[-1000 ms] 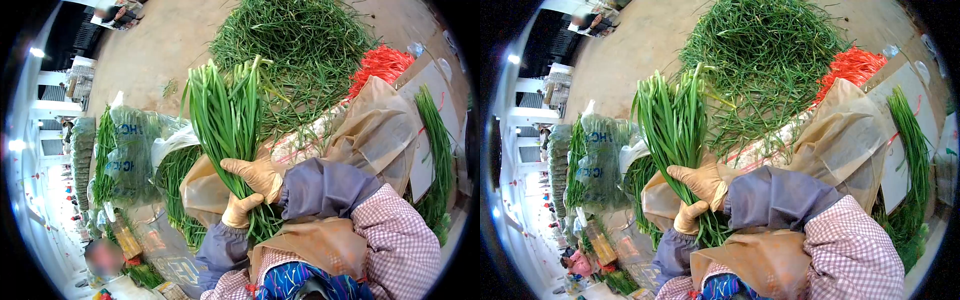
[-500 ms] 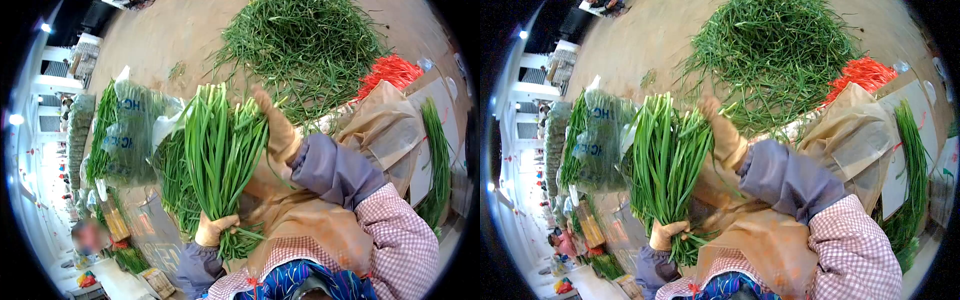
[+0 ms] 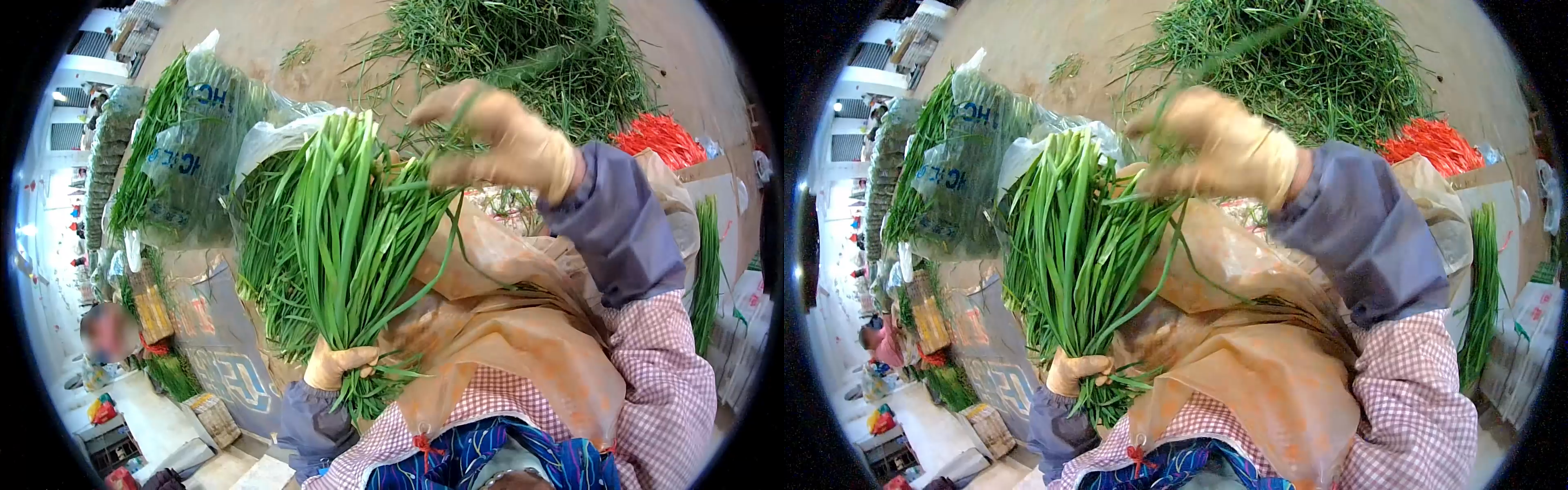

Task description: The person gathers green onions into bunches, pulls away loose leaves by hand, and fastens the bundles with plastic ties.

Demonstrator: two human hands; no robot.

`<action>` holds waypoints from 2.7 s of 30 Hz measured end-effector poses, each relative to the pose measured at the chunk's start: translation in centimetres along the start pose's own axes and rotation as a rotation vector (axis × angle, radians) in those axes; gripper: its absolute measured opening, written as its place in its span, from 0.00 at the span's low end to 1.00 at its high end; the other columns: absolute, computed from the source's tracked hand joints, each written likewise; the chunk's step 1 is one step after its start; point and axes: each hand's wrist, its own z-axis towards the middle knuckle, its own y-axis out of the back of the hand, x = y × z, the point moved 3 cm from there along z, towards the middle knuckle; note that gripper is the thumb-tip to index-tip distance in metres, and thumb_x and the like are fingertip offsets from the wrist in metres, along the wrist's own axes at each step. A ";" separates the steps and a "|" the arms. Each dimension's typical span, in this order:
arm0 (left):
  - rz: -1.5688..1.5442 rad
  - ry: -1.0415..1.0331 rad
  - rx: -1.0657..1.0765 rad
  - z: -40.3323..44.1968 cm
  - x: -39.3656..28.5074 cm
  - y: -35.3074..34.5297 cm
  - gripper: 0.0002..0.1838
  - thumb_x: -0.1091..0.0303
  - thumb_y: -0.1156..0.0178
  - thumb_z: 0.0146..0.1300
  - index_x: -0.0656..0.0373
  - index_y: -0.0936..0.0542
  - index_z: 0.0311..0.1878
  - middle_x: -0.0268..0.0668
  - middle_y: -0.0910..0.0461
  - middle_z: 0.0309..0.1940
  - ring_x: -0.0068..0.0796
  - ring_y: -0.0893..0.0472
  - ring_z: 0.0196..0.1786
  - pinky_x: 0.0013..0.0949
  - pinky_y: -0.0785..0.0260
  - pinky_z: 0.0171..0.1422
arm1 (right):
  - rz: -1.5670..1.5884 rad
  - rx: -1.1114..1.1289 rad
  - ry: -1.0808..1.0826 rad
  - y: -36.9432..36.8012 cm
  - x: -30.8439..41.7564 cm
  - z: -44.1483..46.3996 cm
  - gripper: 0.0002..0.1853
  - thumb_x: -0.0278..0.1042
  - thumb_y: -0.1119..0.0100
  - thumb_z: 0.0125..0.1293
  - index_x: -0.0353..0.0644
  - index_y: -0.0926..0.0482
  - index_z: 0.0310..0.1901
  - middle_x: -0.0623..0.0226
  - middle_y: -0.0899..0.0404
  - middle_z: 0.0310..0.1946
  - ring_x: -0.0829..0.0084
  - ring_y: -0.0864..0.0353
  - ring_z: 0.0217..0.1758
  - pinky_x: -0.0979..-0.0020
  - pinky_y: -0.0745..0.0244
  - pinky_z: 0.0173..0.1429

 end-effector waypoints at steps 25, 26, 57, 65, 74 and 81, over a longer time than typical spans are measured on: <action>-0.161 0.008 0.128 1.0 4.0 0.7 0.16 0.70 0.35 0.51 0.72 0.22 0.40 0.41 0.23 0.23 0.30 0.26 0.20 0.35 0.26 0.31 | 0.772 -0.037 -1.000 -0.6 -4.1 -9.9 0.32 0.34 0.36 0.64 0.41 0.35 0.69 0.65 0.20 0.41 0.79 0.21 0.31 0.80 0.26 0.33; -0.190 0.000 0.133 1.1 4.2 0.8 0.16 0.70 0.34 0.51 0.72 0.23 0.40 0.41 0.23 0.23 0.30 0.26 0.20 0.35 0.26 0.31 | 0.988 -0.014 -0.992 -2.3 -2.0 -10.6 0.33 0.33 0.36 0.64 0.42 0.36 0.70 0.67 0.20 0.40 0.80 0.22 0.28 0.81 0.27 0.31; -0.056 -0.074 0.070 1.6 4.8 0.7 0.11 0.79 0.36 0.53 0.68 0.23 0.40 0.38 0.23 0.24 0.28 0.26 0.20 0.31 0.33 0.24 | -0.342 0.049 -0.496 -3.9 -4.6 -6.2 0.09 0.27 0.37 0.62 0.38 0.17 0.44 0.57 0.14 0.40 0.61 0.13 0.41 0.63 0.19 0.44; -0.030 -0.099 0.191 2.7 4.5 1.7 0.08 0.82 0.38 0.53 0.69 0.23 0.38 0.38 0.22 0.22 0.27 0.26 0.19 0.29 0.34 0.22 | -0.020 0.063 -0.633 0.8 -6.1 -2.1 0.18 0.41 0.41 0.68 0.38 0.20 0.52 0.59 0.16 0.47 0.69 0.17 0.45 0.68 0.21 0.49; -0.087 -0.009 0.141 2.3 3.7 1.2 0.12 0.82 0.36 0.50 0.69 0.23 0.40 0.38 0.22 0.23 0.27 0.25 0.20 0.28 0.34 0.22 | -0.040 -0.060 -0.184 -5.0 -8.9 -0.8 0.13 0.29 0.41 0.67 0.39 0.19 0.53 0.64 0.15 0.35 0.75 0.20 0.35 0.69 0.19 0.44; -0.118 -0.042 0.287 3.4 5.5 2.7 0.18 0.72 0.33 0.49 0.69 0.25 0.43 0.41 0.24 0.23 0.31 0.27 0.19 0.33 0.34 0.24 | 0.764 -0.269 -0.827 2.7 -9.9 -8.7 0.13 0.39 0.44 0.70 0.40 0.20 0.49 0.69 0.17 0.33 0.80 0.23 0.23 0.78 0.28 0.24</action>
